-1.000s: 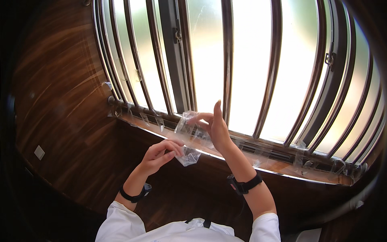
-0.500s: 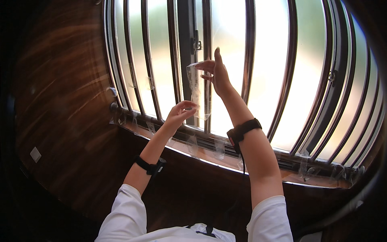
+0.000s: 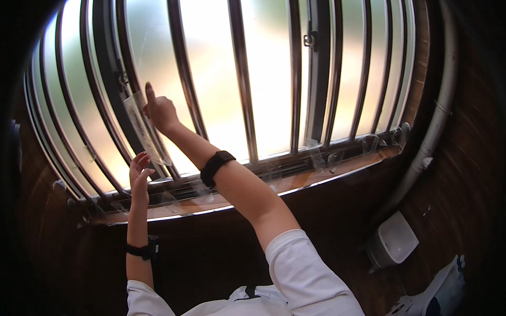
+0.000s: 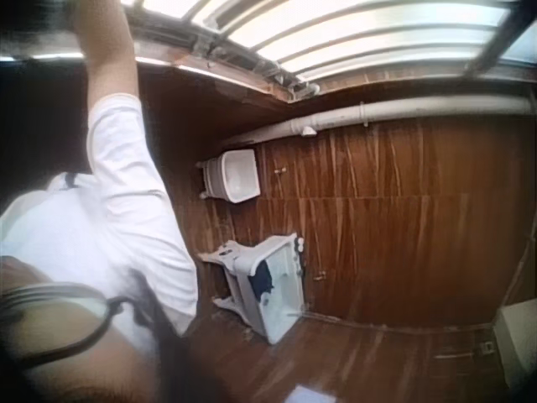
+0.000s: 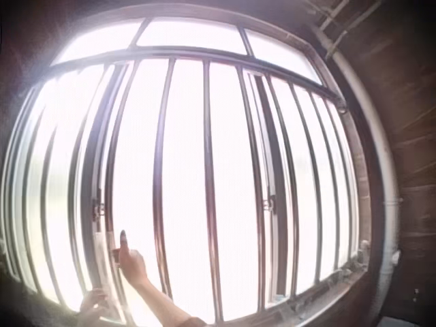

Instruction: The person removes pieces of clear plastic film from a window sill and frame. They peel the film off by hand, fold it, and place it on the sill, repeating the process for several sections along the sill.

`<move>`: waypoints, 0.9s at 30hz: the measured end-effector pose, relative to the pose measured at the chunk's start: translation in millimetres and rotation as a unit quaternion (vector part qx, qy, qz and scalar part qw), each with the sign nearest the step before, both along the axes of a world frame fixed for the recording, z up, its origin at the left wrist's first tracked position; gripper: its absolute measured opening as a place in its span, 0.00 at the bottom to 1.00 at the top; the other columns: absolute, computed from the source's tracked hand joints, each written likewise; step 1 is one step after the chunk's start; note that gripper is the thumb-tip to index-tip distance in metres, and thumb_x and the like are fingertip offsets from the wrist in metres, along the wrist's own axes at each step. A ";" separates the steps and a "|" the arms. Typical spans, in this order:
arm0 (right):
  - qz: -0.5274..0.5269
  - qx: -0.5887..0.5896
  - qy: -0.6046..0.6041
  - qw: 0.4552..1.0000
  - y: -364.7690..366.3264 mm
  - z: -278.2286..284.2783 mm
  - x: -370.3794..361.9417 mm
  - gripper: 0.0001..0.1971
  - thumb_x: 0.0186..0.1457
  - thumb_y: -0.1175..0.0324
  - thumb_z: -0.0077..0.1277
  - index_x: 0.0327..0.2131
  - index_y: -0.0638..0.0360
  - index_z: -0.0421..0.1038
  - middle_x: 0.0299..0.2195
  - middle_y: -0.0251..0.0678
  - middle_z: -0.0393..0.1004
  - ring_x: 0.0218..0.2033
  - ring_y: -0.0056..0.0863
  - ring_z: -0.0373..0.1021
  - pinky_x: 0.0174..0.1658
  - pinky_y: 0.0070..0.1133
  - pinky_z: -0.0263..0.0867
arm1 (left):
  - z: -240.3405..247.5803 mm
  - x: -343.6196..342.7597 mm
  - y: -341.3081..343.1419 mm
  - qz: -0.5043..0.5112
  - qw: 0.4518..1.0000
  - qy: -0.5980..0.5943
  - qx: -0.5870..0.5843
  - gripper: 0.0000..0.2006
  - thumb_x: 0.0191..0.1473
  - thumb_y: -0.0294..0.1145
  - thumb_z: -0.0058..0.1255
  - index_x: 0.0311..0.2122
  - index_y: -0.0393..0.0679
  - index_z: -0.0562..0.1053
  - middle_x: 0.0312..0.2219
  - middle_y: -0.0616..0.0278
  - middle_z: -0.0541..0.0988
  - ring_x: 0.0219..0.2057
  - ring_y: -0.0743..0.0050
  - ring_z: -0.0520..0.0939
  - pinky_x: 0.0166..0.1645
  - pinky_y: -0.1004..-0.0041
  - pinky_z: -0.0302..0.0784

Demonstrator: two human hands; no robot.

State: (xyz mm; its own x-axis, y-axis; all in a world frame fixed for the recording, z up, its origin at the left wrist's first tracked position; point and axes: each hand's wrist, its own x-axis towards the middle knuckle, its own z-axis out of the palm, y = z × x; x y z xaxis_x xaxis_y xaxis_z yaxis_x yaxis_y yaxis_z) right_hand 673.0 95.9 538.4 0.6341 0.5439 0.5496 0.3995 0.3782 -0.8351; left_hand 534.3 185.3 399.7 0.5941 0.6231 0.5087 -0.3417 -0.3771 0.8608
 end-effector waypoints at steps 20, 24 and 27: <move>-0.115 -0.455 0.038 0.882 -437.2 -352.5 -62.6 0.13 0.57 0.62 0.46 0.38 0.61 0.73 0.36 0.42 0.75 0.38 0.37 0.72 0.43 0.27 0.67 | -226.3 -27.5 -244.0 -0.176 0.943 0.035 0.282 0.32 0.45 0.20 0.51 0.56 0.40 0.53 0.57 0.41 0.49 0.54 0.50 0.65 0.49 0.65 0.70; -0.270 -0.459 0.094 0.841 -520.7 -365.4 -59.0 0.16 0.55 0.62 0.47 0.46 0.57 0.67 0.35 0.42 0.75 0.37 0.37 0.73 0.41 0.28 0.68 | -260.8 -26.8 -269.3 -0.258 0.931 0.155 0.204 0.34 0.41 0.19 0.54 0.56 0.40 0.55 0.57 0.40 0.50 0.56 0.48 0.60 0.43 0.66 0.71; -0.349 -0.428 0.085 0.829 -567.9 -366.6 -31.4 0.21 0.54 0.62 0.50 0.51 0.50 0.61 0.38 0.42 0.73 0.38 0.39 0.71 0.41 0.28 0.68 | -267.2 -9.4 -285.3 -0.257 0.920 0.170 0.241 0.34 0.42 0.19 0.54 0.56 0.40 0.55 0.57 0.41 0.50 0.56 0.48 0.59 0.43 0.66 0.71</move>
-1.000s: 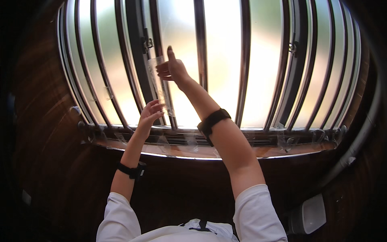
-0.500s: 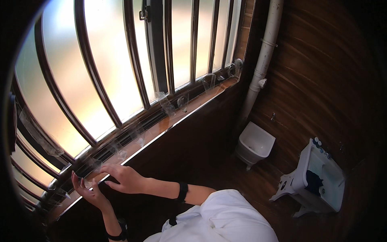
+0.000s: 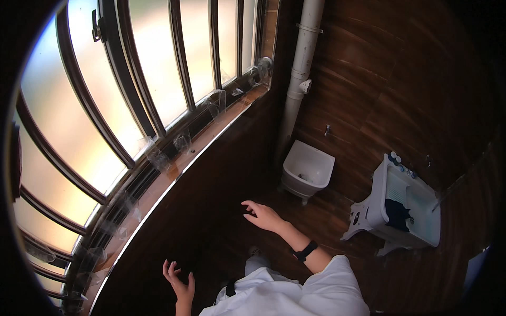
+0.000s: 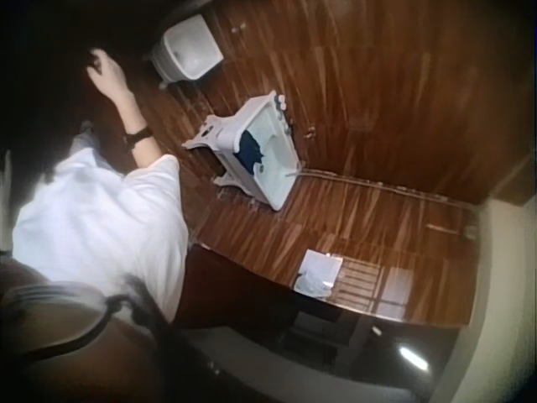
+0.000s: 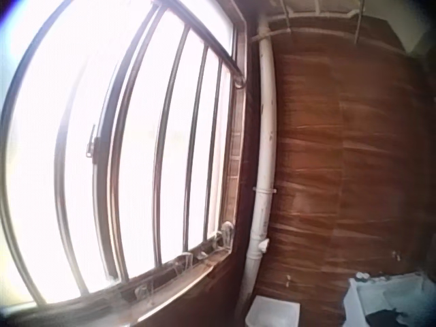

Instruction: The person removes pieces of clear plastic film from a window sill and frame. They peel the film off by hand, fold it, and place it on the sill, repeating the process for several sections along the sill.

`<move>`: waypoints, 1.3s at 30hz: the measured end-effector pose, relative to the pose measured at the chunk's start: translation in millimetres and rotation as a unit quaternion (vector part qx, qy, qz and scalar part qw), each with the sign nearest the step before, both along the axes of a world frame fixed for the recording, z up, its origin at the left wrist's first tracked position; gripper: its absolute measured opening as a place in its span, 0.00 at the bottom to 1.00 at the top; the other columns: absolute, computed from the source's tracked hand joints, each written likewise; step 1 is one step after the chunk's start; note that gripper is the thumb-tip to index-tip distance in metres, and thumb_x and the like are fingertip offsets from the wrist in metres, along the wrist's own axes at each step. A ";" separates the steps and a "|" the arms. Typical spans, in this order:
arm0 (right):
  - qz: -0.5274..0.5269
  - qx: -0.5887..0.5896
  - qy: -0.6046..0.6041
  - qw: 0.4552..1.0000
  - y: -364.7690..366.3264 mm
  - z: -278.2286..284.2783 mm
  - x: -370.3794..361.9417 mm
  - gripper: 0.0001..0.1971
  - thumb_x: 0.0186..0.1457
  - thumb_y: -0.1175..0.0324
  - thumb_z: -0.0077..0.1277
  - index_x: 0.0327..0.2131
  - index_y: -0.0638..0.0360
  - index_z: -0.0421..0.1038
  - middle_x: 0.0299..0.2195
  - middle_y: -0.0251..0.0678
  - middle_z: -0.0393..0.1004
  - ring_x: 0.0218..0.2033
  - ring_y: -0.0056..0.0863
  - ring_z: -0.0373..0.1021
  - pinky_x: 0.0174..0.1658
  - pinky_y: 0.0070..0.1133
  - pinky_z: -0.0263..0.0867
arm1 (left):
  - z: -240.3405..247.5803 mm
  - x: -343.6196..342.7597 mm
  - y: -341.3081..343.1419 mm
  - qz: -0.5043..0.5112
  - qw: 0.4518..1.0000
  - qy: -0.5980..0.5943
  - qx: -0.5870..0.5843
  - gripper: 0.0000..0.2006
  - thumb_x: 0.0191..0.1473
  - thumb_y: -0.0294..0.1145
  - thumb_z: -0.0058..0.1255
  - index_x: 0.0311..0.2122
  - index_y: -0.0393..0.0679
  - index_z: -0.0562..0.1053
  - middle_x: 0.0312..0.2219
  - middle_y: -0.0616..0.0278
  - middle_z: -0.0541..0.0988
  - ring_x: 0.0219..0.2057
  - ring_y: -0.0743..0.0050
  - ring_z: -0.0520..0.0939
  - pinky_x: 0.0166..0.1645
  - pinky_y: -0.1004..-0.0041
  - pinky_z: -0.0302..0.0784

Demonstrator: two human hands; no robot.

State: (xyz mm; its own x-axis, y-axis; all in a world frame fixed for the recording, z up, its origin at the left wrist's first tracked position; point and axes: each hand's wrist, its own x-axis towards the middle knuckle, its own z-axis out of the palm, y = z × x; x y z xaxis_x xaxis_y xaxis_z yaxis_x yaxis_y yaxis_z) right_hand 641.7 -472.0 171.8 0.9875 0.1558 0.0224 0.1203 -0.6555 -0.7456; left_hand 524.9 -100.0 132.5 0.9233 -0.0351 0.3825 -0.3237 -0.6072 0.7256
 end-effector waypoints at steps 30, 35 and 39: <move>-0.048 -0.128 0.032 0.990 -207.1 -118.0 433.2 0.15 0.48 0.69 0.48 0.42 0.58 0.69 0.27 0.48 0.75 0.31 0.40 0.74 0.35 0.34 0.71 | -1.3 203.4 -244.3 0.031 0.971 0.217 0.095 0.28 0.42 0.21 0.56 0.51 0.43 0.63 0.59 0.50 0.47 0.50 0.56 0.68 0.45 0.68 0.70; -0.116 0.163 0.172 0.965 -203.4 -127.6 430.7 0.13 0.51 0.65 0.45 0.37 0.63 0.71 0.25 0.50 0.75 0.31 0.47 0.73 0.36 0.34 0.69 | -4.4 210.8 -247.6 0.028 0.968 0.229 0.103 0.27 0.42 0.21 0.56 0.50 0.45 0.64 0.58 0.50 0.47 0.50 0.56 0.68 0.46 0.67 0.70; -0.176 0.139 0.097 0.970 -194.9 -129.1 430.4 0.14 0.52 0.62 0.44 0.31 0.64 0.73 0.26 0.52 0.74 0.34 0.50 0.71 0.37 0.35 0.68 | -0.6 211.3 -247.8 0.028 0.967 0.236 0.091 0.25 0.43 0.21 0.56 0.49 0.42 0.64 0.57 0.45 0.50 0.51 0.50 0.67 0.53 0.62 0.67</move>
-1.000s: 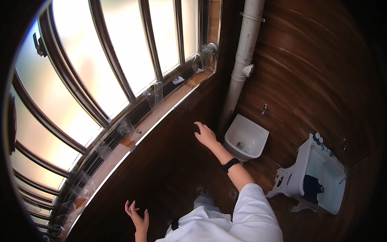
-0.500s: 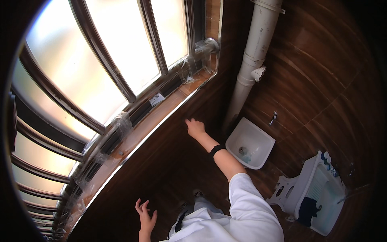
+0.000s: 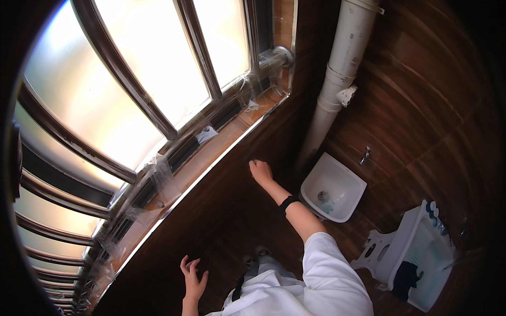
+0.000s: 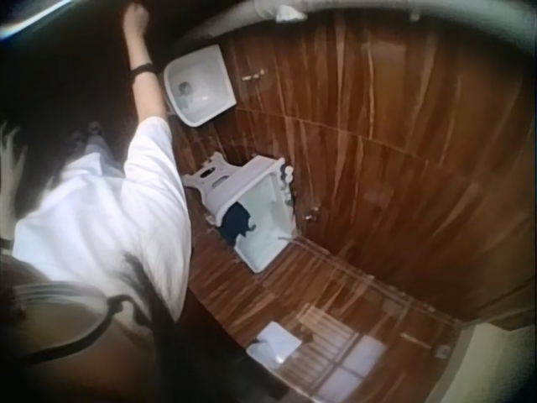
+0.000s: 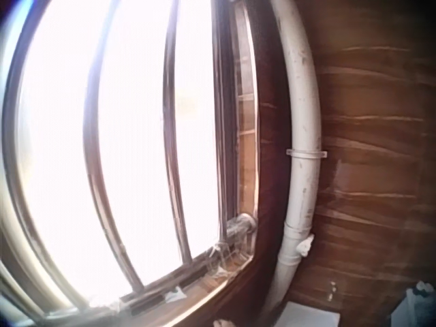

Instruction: The person removes pieces of clear plastic film from a window sill and frame. They peel the film off by hand, fold it, and place it on the sill, repeating the process for several sections along the sill.

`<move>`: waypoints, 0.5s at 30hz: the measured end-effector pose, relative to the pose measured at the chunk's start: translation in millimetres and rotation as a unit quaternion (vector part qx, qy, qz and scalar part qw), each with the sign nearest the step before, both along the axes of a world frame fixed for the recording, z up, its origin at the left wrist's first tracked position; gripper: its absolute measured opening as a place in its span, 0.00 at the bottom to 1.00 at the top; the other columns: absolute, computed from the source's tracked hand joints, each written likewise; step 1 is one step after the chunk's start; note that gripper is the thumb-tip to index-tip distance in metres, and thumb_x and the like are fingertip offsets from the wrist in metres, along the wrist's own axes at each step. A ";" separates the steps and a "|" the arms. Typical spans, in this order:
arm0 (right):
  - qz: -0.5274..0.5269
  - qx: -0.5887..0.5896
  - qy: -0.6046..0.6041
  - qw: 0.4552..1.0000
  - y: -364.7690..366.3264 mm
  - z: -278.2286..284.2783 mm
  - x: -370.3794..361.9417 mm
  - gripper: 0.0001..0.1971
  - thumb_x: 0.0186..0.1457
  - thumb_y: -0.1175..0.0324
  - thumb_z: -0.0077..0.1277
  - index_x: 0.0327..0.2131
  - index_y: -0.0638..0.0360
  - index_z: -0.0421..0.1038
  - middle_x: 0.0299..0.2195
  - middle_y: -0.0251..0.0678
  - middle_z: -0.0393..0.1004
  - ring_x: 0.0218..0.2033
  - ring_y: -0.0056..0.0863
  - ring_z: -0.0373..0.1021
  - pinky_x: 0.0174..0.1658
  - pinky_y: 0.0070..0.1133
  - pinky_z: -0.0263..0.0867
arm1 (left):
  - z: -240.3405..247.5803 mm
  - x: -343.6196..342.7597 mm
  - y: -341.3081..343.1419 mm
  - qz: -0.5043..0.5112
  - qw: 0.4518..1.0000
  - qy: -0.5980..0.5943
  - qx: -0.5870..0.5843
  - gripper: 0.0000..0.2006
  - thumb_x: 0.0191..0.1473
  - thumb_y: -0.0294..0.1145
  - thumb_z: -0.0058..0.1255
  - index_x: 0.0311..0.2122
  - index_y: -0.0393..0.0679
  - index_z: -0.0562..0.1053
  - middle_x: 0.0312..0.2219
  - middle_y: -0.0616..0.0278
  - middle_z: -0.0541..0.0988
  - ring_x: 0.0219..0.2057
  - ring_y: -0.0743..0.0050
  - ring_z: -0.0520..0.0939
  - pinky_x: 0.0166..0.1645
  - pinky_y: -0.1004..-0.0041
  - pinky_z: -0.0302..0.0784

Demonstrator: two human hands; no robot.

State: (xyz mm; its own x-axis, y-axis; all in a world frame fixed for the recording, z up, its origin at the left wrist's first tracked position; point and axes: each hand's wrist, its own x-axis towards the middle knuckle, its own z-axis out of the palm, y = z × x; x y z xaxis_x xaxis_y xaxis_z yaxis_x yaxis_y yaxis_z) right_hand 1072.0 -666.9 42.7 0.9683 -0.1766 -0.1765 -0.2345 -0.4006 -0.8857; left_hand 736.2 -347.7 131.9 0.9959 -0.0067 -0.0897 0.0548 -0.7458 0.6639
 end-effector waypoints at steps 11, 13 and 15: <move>-0.221 -0.065 -0.015 0.973 29.8 -19.2 10.9 0.13 0.44 0.68 0.53 0.36 0.59 0.73 0.33 0.49 0.76 0.37 0.48 0.72 0.39 0.35 0.69 | -1.0 -3.4 14.4 -0.049 0.999 0.012 -0.002 0.23 0.45 0.21 0.55 0.48 0.41 0.65 0.57 0.45 0.50 0.49 0.51 0.69 0.52 0.62 0.68; -0.256 0.001 -0.027 0.966 32.4 -27.2 6.8 0.15 0.43 0.71 0.52 0.39 0.57 0.71 0.32 0.47 0.76 0.36 0.46 0.73 0.40 0.34 0.69 | -1.8 -9.6 20.8 -0.054 0.998 0.011 -0.002 0.22 0.45 0.21 0.55 0.48 0.41 0.65 0.57 0.45 0.51 0.48 0.51 0.69 0.52 0.62 0.68; -0.259 0.040 -0.041 0.964 42.2 -29.0 1.0 0.16 0.44 0.75 0.50 0.41 0.56 0.66 0.26 0.44 0.76 0.28 0.38 0.74 0.34 0.30 0.70 | -3.3 -8.4 25.7 -0.059 0.998 0.023 -0.006 0.22 0.45 0.22 0.55 0.48 0.41 0.65 0.56 0.46 0.51 0.48 0.51 0.69 0.52 0.62 0.68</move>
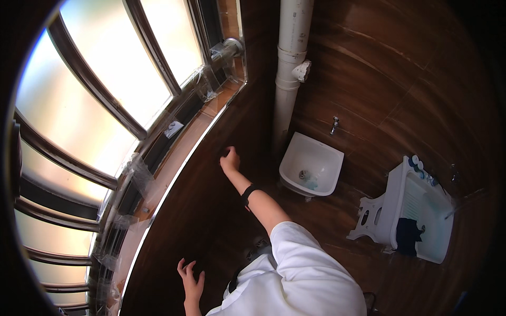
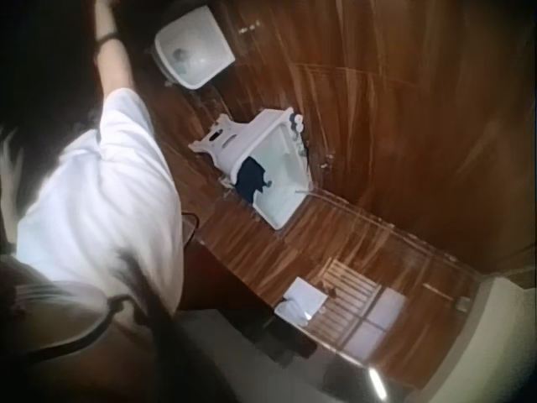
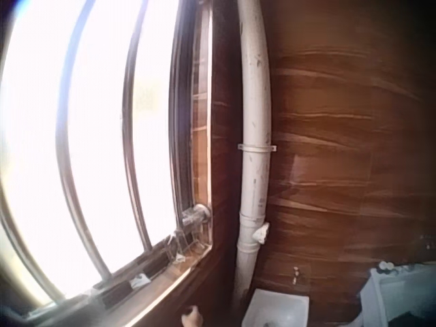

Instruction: The person removes pieces of clear plastic film from a window sill and frame. They peel the film off by hand, fold it, and place it on the sill, repeating the process for several sections along the sill.

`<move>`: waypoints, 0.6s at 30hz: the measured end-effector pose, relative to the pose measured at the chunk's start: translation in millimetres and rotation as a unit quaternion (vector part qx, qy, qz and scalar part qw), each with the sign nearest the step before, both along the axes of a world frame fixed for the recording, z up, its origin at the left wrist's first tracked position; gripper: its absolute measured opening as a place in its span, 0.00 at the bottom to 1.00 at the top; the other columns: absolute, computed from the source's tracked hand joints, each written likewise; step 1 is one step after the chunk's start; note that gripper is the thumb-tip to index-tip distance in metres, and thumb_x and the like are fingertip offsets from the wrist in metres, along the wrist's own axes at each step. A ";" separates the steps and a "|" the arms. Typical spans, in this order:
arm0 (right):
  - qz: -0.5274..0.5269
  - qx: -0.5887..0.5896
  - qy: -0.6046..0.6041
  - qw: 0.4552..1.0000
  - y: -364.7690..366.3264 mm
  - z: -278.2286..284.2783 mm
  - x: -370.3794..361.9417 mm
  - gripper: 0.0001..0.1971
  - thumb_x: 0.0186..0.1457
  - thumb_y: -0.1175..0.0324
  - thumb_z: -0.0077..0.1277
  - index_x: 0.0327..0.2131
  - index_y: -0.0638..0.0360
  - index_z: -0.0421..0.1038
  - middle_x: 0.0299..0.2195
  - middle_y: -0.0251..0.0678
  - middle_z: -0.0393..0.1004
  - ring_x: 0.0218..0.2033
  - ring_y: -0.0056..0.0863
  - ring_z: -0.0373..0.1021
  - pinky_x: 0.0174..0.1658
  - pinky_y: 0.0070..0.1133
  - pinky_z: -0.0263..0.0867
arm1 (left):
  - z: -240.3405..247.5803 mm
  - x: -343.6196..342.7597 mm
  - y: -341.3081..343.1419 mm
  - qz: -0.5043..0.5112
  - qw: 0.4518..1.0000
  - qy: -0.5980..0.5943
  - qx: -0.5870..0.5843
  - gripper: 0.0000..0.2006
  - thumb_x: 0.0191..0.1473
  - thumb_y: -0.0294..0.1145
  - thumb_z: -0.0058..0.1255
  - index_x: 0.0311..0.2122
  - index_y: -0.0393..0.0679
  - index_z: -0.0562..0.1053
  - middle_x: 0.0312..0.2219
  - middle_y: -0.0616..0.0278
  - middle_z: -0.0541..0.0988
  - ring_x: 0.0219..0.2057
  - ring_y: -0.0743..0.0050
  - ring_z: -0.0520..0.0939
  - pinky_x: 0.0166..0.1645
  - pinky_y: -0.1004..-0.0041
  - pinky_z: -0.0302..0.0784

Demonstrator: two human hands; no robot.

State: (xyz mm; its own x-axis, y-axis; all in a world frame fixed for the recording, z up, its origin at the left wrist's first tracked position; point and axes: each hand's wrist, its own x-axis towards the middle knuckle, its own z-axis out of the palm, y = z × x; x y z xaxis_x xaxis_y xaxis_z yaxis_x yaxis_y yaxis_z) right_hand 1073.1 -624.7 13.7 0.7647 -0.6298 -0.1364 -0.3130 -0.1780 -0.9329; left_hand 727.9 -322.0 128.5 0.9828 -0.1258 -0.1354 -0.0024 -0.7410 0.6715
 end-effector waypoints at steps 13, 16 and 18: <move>-0.087 0.218 -0.132 0.963 -4.9 32.5 -21.0 0.09 0.48 0.82 0.47 0.31 0.58 0.59 0.18 0.37 0.71 0.18 0.26 0.73 0.21 0.21 0.70 | -1.8 85.5 -54.4 -0.102 0.988 -0.114 -0.025 0.14 0.47 0.22 0.51 0.42 0.39 0.70 0.39 0.52 0.74 0.38 0.54 0.77 0.40 0.66 0.74; -0.046 0.191 -0.167 0.966 -34.9 38.3 -32.5 0.09 0.50 0.81 0.48 0.30 0.59 0.59 0.17 0.37 0.72 0.19 0.24 0.73 0.23 0.20 0.70 | 10.9 116.4 -82.6 -0.078 0.988 -0.127 -0.033 0.11 0.47 0.21 0.51 0.39 0.39 0.72 0.36 0.56 0.75 0.30 0.62 0.79 0.34 0.69 0.74; -0.019 0.192 -0.170 0.966 -63.7 45.6 -38.1 0.09 0.52 0.80 0.49 0.30 0.60 0.58 0.19 0.40 0.74 0.20 0.24 0.74 0.23 0.19 0.71 | 21.2 142.1 -106.5 -0.052 0.990 -0.124 -0.038 0.11 0.47 0.21 0.52 0.38 0.39 0.72 0.36 0.57 0.76 0.28 0.66 0.80 0.32 0.72 0.75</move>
State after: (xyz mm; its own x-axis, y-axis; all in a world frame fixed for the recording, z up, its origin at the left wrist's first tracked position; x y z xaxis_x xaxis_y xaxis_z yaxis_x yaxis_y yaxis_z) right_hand 1035.0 -688.4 59.3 0.7844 -0.6105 -0.1098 0.0245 0.2074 -0.9780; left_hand 870.0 -428.5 149.7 0.9657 -0.2288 0.1226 -0.2482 -0.6758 0.6940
